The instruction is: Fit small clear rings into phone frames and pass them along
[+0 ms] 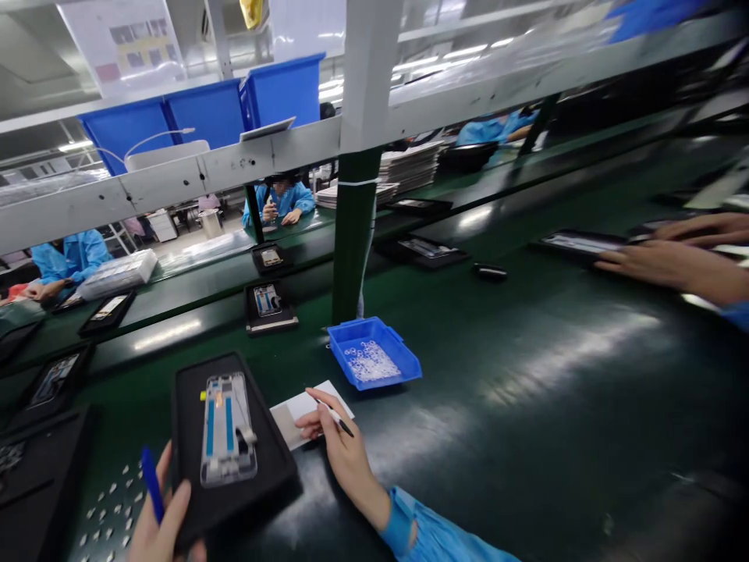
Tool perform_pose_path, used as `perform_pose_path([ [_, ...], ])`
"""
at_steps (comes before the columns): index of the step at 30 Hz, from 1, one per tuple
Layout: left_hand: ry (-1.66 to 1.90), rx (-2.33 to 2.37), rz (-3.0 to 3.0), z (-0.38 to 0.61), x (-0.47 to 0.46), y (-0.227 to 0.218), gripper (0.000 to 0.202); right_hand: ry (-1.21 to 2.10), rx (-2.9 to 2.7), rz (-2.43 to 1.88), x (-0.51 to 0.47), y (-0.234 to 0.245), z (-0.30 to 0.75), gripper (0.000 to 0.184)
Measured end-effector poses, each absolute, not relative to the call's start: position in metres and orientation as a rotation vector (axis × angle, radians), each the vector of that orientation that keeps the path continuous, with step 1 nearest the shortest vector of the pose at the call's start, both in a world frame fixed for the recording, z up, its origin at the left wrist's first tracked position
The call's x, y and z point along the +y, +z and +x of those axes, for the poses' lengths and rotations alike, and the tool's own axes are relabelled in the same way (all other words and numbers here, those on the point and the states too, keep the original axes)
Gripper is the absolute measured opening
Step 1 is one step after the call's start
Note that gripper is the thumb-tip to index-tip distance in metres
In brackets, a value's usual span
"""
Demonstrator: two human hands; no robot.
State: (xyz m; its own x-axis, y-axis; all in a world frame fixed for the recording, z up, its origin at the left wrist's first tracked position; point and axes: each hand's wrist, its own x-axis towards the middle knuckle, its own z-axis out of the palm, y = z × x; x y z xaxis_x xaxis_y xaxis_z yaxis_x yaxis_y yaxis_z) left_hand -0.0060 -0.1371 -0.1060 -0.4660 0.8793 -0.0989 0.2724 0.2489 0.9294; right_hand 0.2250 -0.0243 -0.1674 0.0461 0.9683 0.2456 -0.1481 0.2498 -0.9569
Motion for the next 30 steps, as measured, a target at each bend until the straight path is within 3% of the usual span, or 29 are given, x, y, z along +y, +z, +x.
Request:
perform_pose_path([
  [5,1.331,1.711,0.576,-0.030,-0.046,-0.081,0.059,0.893,-1.677,-0.907,-0.021,-0.187,0.222,0.033],
  [13,1.392,1.922,0.730,-0.065,0.039,-0.102,0.048,0.845,-1.993,-0.916,-0.018,-0.203,0.216,0.059],
  [18,1.052,2.000,1.237,-0.030,0.072,-0.114,0.032,0.824,-2.069,-0.948,-0.018,-0.201,0.214,0.058],
  [25,0.479,2.174,1.802,0.025,0.135,-0.122,0.055,0.819,-2.058,-0.966,-0.016,-0.203,0.213,0.068],
  [30,0.177,2.281,1.876,0.033,0.158,-0.123,0.039,0.855,-2.048,-0.957,-0.015,-0.202,0.213,0.069],
])
